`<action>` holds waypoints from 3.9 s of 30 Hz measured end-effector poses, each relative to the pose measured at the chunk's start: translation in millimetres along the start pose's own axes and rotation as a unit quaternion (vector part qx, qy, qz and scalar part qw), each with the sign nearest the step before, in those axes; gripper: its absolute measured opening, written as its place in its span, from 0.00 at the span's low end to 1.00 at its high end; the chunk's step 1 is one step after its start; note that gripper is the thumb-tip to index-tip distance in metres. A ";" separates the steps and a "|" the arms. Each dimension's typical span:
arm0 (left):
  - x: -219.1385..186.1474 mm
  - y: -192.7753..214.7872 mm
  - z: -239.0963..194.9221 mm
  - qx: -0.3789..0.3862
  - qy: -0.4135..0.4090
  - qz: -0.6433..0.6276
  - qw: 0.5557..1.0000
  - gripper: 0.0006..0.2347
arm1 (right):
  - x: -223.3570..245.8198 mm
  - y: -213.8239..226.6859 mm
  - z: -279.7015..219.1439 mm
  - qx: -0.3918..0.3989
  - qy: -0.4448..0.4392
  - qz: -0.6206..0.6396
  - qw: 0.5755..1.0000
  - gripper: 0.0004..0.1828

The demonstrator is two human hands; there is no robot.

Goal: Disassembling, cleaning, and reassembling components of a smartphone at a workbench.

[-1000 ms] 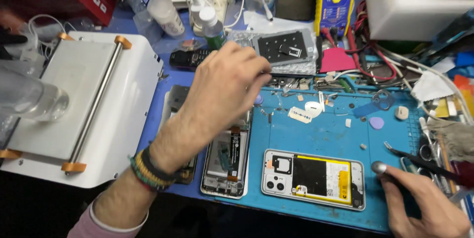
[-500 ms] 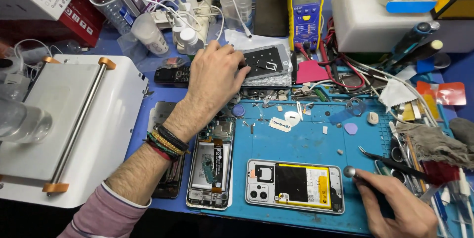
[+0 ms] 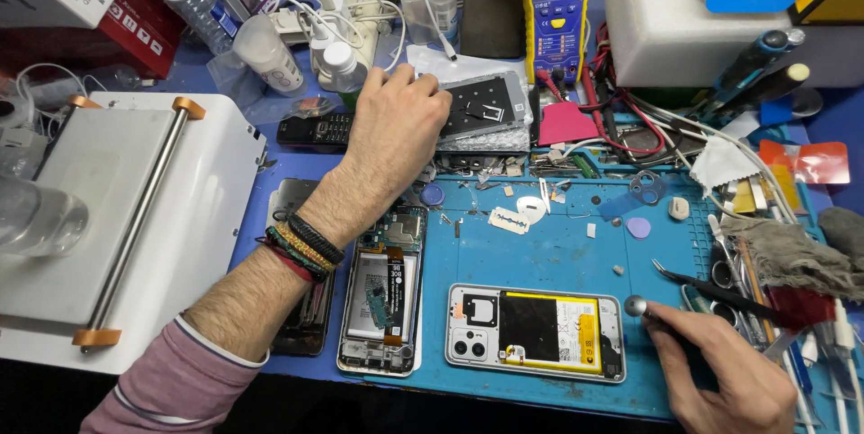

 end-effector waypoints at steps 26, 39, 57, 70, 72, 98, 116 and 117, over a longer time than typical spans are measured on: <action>-1.2 -1.2 9.7 0.008 -0.015 0.042 0.999 0.02 | 0.6 -0.6 -1.9 -0.009 -0.006 -0.026 1.000 0.16; 6.5 19.3 -1.3 -0.040 0.019 0.012 0.999 0.07 | 1.5 -0.3 -1.8 -0.009 -0.008 -0.028 1.000 0.17; -153.6 120.8 -115.4 -0.040 -0.065 -0.326 0.942 0.04 | 9.9 6.1 -23.3 -0.116 0.013 0.100 0.988 0.24; -173.9 88.1 -114.6 -0.104 0.091 -0.438 0.888 0.02 | 34.9 -16.5 11.5 -0.107 0.232 0.118 0.960 0.38; -173.4 87.8 -113.9 -0.104 0.096 -0.448 0.883 0.02 | 35.6 -16.3 10.9 -0.113 0.228 0.111 0.961 0.38; -117.6 108.5 -126.5 -0.124 0.097 -0.389 0.908 0.04 | 71.5 -11.2 53.0 0.050 0.192 0.257 0.946 0.36; -151.9 81.6 -161.5 -0.009 0.136 -0.379 0.915 0.09 | 58.3 -33.9 20.2 0.160 0.107 0.072 0.979 0.04; -153.3 81.0 -163.2 -0.009 0.136 -0.379 0.915 0.09 | 56.0 -33.9 19.7 0.161 0.106 0.072 0.979 0.04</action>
Point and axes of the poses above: each hand's wrist, its own z-axis towards the middle knuckle, its own y-axis out of the back of the hand, x = y × z, the point moved 2 cm from there along z, towards the middle knuckle, and after that the axes turned 9 degrees about x, right-handed, at the moved point
